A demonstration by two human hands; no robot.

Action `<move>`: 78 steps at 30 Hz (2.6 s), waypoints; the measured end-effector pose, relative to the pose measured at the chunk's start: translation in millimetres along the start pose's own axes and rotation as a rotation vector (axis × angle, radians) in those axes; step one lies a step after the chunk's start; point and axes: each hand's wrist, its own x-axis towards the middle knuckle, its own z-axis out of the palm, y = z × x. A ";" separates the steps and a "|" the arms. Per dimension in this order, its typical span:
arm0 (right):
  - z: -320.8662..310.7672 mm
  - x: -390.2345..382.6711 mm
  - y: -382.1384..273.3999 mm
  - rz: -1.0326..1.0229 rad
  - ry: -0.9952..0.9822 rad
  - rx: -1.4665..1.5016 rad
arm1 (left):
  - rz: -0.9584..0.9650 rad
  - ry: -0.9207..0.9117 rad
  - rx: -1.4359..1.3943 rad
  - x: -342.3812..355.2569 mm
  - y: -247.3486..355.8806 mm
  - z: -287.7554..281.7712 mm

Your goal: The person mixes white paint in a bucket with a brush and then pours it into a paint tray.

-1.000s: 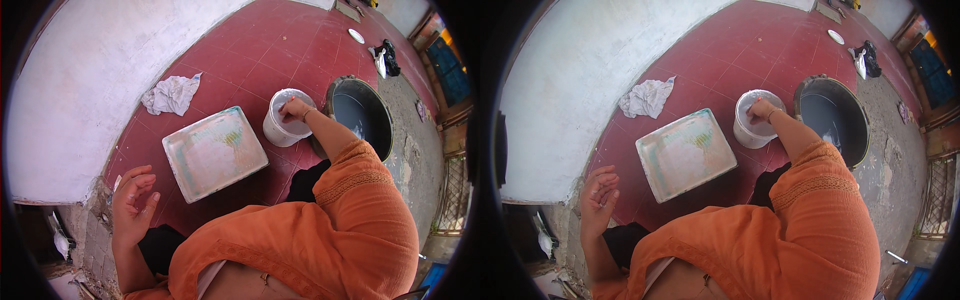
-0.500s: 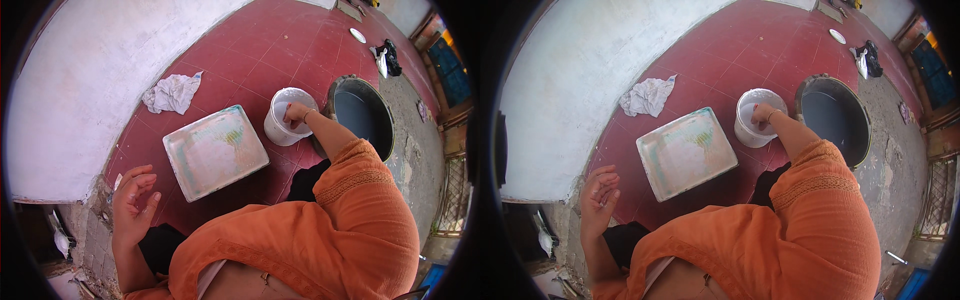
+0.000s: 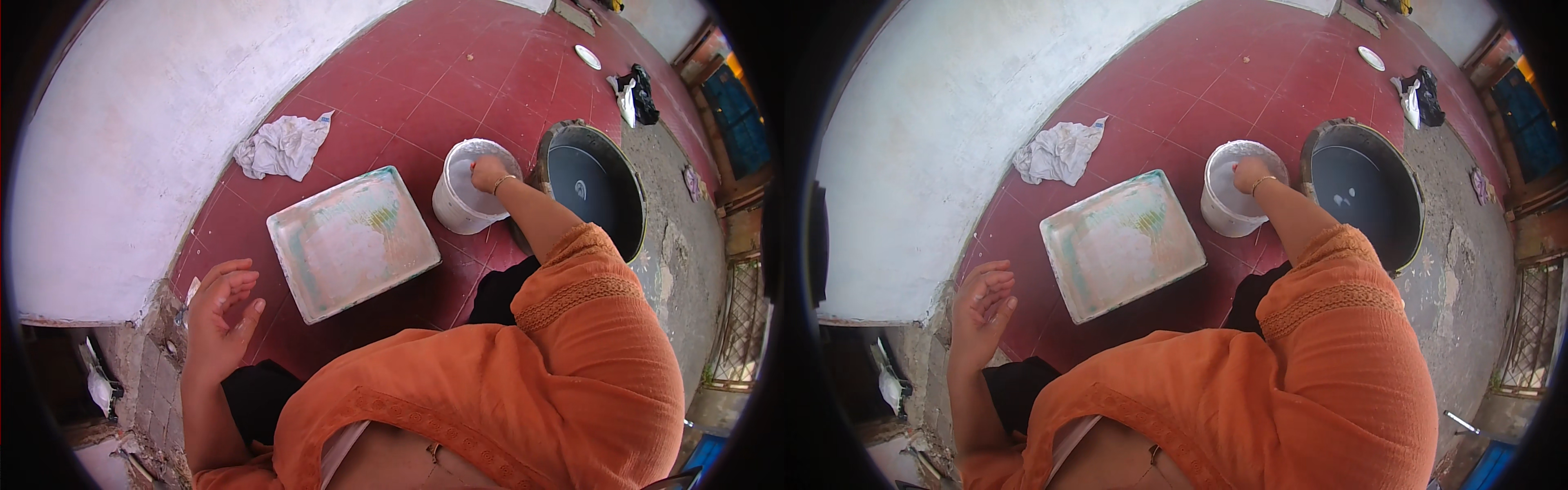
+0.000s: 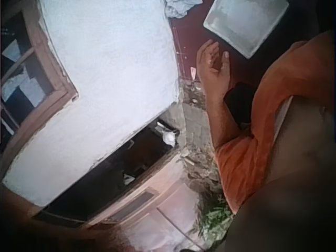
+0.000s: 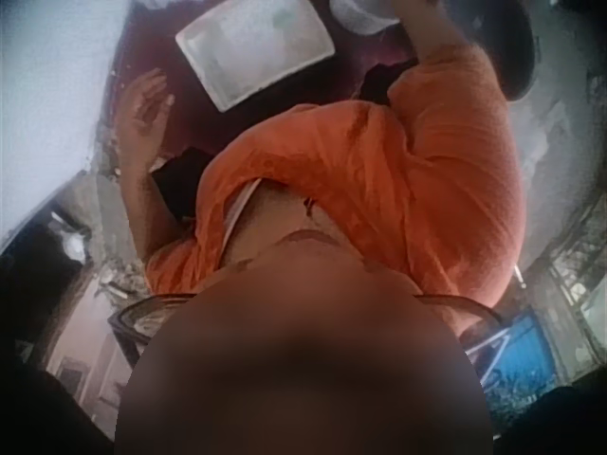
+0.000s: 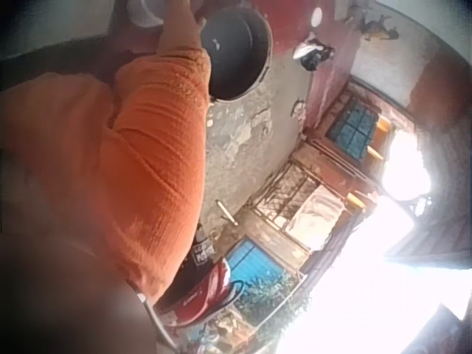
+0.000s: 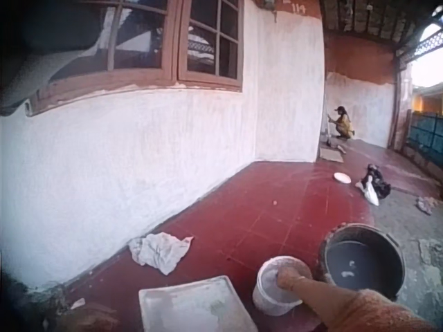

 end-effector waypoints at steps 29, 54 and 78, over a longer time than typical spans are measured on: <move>-59.6 -14.8 -3.6 0.079 -0.418 0.981 | -0.381 0.434 0.290 157.8 -226.2 78.2; -83.4 -35.0 -24.2 -0.025 -0.257 0.264 | -0.539 -0.583 -0.513 124.4 -30.9 283.1; -72.0 -0.9 12.0 0.197 -0.051 0.129 | -0.735 -0.266 -0.756 137.4 -3.8 364.2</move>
